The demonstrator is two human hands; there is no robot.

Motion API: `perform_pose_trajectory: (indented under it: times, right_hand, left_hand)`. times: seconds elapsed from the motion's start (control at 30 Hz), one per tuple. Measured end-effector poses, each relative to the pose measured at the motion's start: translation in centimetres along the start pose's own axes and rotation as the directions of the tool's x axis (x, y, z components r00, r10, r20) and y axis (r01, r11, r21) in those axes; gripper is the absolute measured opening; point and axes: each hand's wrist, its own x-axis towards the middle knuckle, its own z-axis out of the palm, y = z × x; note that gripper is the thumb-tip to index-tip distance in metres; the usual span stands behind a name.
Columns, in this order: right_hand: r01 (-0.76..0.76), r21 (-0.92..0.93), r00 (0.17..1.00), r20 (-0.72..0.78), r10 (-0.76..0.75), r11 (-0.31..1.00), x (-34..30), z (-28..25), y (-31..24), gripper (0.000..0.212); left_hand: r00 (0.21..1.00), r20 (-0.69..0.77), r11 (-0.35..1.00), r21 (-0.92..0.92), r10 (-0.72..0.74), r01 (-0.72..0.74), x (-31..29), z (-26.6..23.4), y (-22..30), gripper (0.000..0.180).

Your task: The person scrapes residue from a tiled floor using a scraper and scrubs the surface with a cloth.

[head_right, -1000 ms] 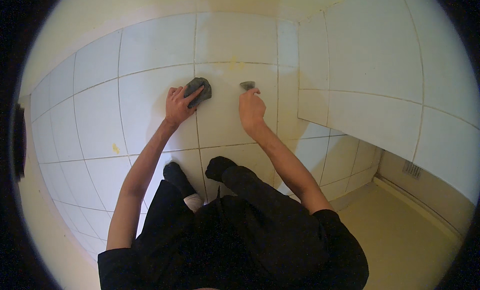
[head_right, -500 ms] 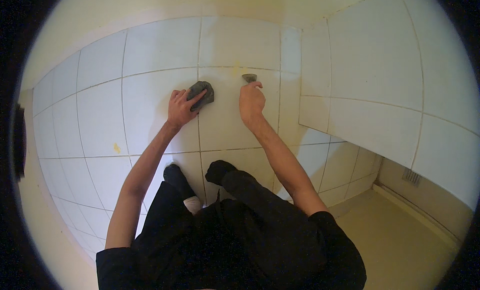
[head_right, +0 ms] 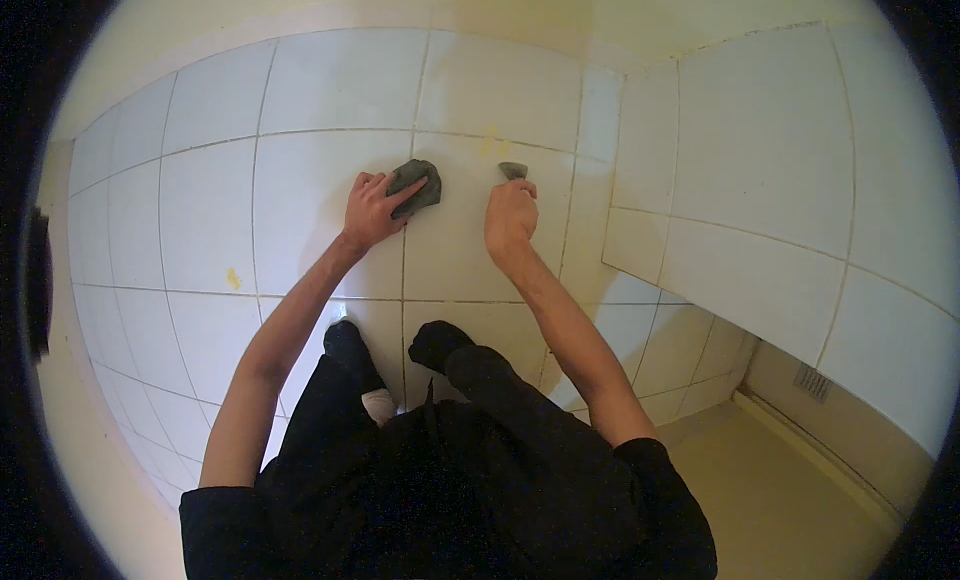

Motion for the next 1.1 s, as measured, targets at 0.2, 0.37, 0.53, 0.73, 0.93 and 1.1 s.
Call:
perform_pose_trajectory:
  times: [0.2, 0.37, 0.53, 0.73, 0.93, 1.1]
  right_hand:
    - [0.045, -0.058, 0.999, -0.013, -0.046, 0.997, 0.2, 0.4, -0.2, 0.030]
    - [-0.107, -0.006, 0.994, -0.033, 0.107, 0.994, 2.1, 0.9, -0.1, 0.029]
    - [0.101, -0.154, 0.989, 0.125, -0.082, 0.983, 0.4, -1.0, -1.2, 0.028]
    - [-0.092, -0.052, 0.958, 0.266, 0.103, 0.994, 3.2, -0.2, -1.4, 0.046]
    - [-0.172, 0.018, 0.952, 0.260, 0.162, 0.985, 3.5, 2.4, 0.9, 0.050]
    - [-0.101, -0.201, 0.904, 0.391, 0.174, 0.974, 4.6, 3.0, 2.0, 0.048]
  left_hand:
    - [0.999, 0.038, 1.000, -0.009, -0.027, 0.027, -0.3, 0.2, 0.0, 0.074]
    - [0.999, 0.042, 1.000, 0.003, -0.017, 0.017, 0.1, 0.1, 0.2, 0.074]
    - [1.000, 0.001, 1.000, -0.010, -0.010, 0.010, -0.4, 0.5, -0.1, 0.074]
    - [1.000, -0.025, 1.000, 0.008, -0.003, 0.003, 0.0, -0.1, 0.0, 0.072]
    - [1.000, -0.015, 1.000, -0.002, -0.008, 0.008, -0.3, 0.3, -0.1, 0.071]
    - [1.000, -0.003, 1.000, -0.007, 0.004, -0.004, 0.0, 0.1, 0.1, 0.071]
